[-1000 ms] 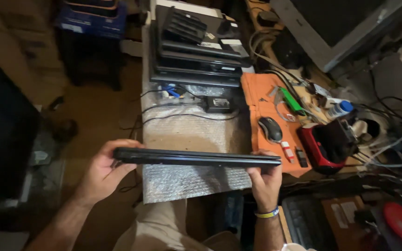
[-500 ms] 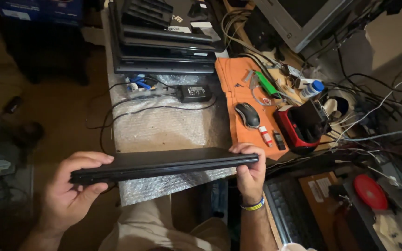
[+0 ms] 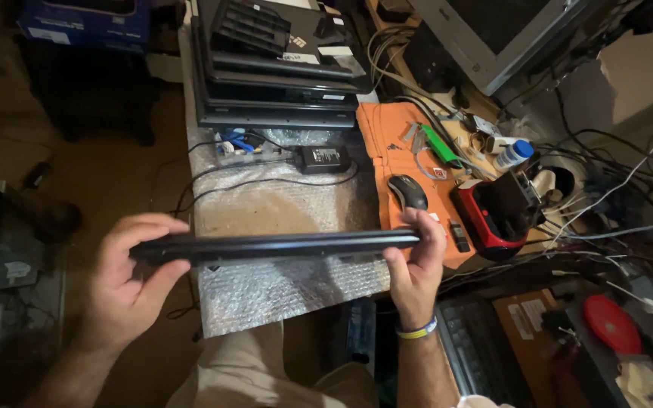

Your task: Testing a laptop by inserting a USB drive and opening the lid to check the display

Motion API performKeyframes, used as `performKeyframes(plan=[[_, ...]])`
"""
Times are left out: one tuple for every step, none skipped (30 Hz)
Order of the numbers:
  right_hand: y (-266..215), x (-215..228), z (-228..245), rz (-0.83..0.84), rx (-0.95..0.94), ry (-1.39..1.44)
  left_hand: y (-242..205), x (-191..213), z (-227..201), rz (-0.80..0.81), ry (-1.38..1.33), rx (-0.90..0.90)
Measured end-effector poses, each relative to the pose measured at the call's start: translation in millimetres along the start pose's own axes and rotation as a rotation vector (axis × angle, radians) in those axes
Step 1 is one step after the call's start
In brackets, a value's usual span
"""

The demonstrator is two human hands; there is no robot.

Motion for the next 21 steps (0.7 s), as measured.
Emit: performKeyframes(plan=[[2.8,1.9,0.7,-0.068,0.168,-0.284,5.7,0.0,-2.1,0.003,0.184,-0.113],[5.4,3.2,1.2,-0.137,0.336,-0.568,11.2,0.0,-4.1,0.007,0.369,-0.226],[8.0,-0.2,4.3,-0.136,0.34,-0.563,14.3,1.6,-2.0,0.004,0.374,-0.228],[10.7,-4.2,7.5,-0.126,0.385,-0.705,17.5,2.7,-0.3,0.028,0.519,-0.281],[13.2,-7.2,11.1,-0.119,0.43,-0.851,21.3,3.1,1.9,0.053,0.661,-0.334],[16.2,-11.3,16.3,-0.121,0.433,-0.849,27.9,4.9,0.2,0.051,0.663,-0.338],[18.0,-14.8,21.4,-0.134,0.462,-0.925,33.2,5.5,-1.5,0.087,0.73,-0.389],[19.6,-18.5,26.3,-0.147,0.49,-1.0,38.2,6.1,-3.0,0.123,0.797,-0.44],[21.6,-17.0,29.4,-0.146,0.49,-0.999,41.4,6.9,-3.7,0.123,0.798,-0.438],[24.0,-15.7,31.9,-0.091,0.448,-0.991,44.6,7.3,-4.2,0.16,0.772,-0.433],[26.2,-14.3,34.1,-0.038,0.405,-0.983,48.3,7.5,-4.1,0.198,0.745,-0.428],[28.6,-14.8,38.1,-0.038,0.404,-0.982,49.7,7.0,-6.0,0.199,0.745,-0.428],[31.1,-15.2,42.2,0.019,0.386,-0.926,51.4,6.0,-7.4,0.244,0.707,-0.382],[33.5,-15.8,46.3,0.075,0.368,-0.87,52.8,5.1,-8.8,0.289,0.668,-0.336],[34.8,-14.3,47.2,0.075,0.37,-0.871,53.2,6.0,-8.5,0.287,0.668,-0.337],[35.9,-13.2,47.7,0.101,0.37,-0.893,53.5,7.3,-8.0,0.285,0.621,-0.324],[35.8,-12.4,48.4,0.131,0.366,-0.913,52.0,9.0,-8.5,0.285,0.575,-0.304],[34.4,-13.7,48.8,0.137,0.365,-0.912,50.8,9.8,-8.4,0.283,0.576,-0.298],[33.9,-15.2,48.8,0.113,0.365,-1.003,51.0,10.6,-7.6,0.295,0.543,-0.257],[33.5,-16.2,48.8,0.088,0.365,-1.093,51.4,11.1,-7.0,0.307,0.51,-0.216],[34.6,-16.2,45.4,0.086,0.362,-1.093,50.1,11.3,-4.5,0.309,0.509,-0.217]])
Point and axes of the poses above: each hand's wrist, its own y-axis towards the middle knuckle, its own x-axis out of the back of the hand, z = x × y, the point moved 1 cm from there along y, towards the middle knuckle, and after that the axes turned 8 degrees about -x, right-handed, at the moved point
